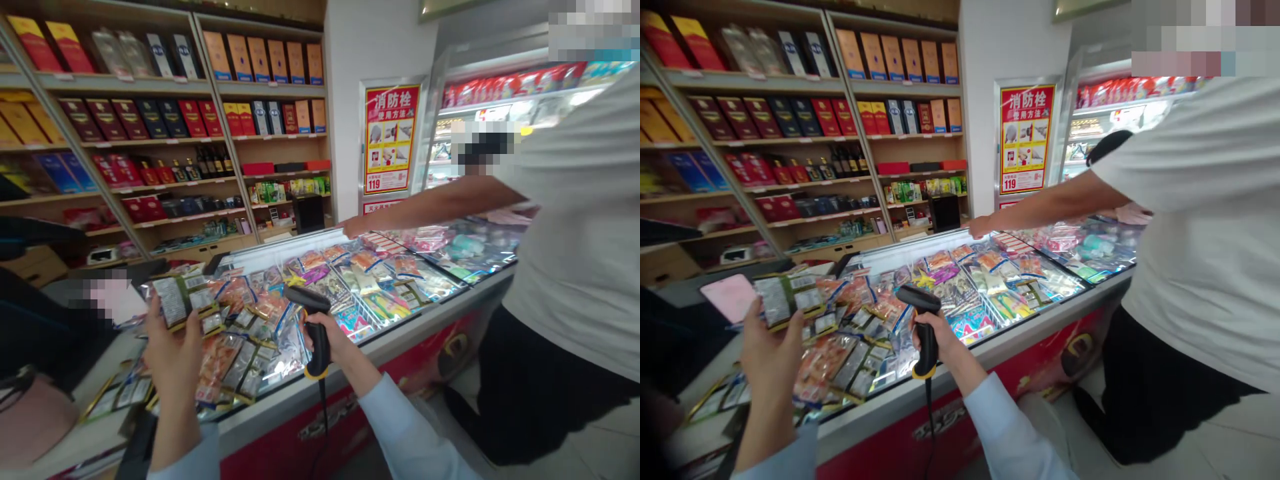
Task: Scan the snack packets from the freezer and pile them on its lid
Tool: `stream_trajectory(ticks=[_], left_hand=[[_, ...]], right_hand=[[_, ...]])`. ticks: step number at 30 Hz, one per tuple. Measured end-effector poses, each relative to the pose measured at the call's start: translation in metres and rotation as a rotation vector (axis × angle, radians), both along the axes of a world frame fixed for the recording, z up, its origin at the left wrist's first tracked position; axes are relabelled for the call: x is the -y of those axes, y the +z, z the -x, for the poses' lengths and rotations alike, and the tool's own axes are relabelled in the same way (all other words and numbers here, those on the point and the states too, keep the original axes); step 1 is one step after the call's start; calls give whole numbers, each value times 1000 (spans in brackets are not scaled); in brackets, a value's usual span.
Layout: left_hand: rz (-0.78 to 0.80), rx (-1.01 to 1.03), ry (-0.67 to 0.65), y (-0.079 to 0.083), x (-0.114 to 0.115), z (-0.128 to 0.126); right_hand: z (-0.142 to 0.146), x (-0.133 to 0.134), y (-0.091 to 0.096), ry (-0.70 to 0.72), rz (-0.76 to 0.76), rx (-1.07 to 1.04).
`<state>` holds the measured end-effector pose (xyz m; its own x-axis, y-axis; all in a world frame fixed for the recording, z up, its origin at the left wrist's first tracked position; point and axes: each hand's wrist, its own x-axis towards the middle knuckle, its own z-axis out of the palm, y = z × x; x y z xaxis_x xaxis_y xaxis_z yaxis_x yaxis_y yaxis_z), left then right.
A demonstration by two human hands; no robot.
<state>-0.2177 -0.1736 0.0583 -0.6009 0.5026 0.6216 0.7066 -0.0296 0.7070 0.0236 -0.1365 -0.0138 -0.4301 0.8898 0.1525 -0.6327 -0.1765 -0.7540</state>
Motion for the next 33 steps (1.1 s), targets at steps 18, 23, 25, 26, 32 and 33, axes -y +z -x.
stream_trajectory(ticks=[18,23,25,26,32,33], left_hand=[[79,-268,341,-76,2,16],[61,-159,283,-81,1,24],[85,-103,273,-85,-1,31],[92,-77,274,-87,-2,35],[106,80,286,-99,-4,59],[117,96,288,-99,-4,62]], right_hand=[[24,-6,-58,94,177,-207],[27,-3,-62,89,205,-202],[28,-4,-63,103,223,-203],[28,-4,-63,111,229,-202],[27,-4,-64,118,250,-202],[27,-4,-65,117,254,-203]])
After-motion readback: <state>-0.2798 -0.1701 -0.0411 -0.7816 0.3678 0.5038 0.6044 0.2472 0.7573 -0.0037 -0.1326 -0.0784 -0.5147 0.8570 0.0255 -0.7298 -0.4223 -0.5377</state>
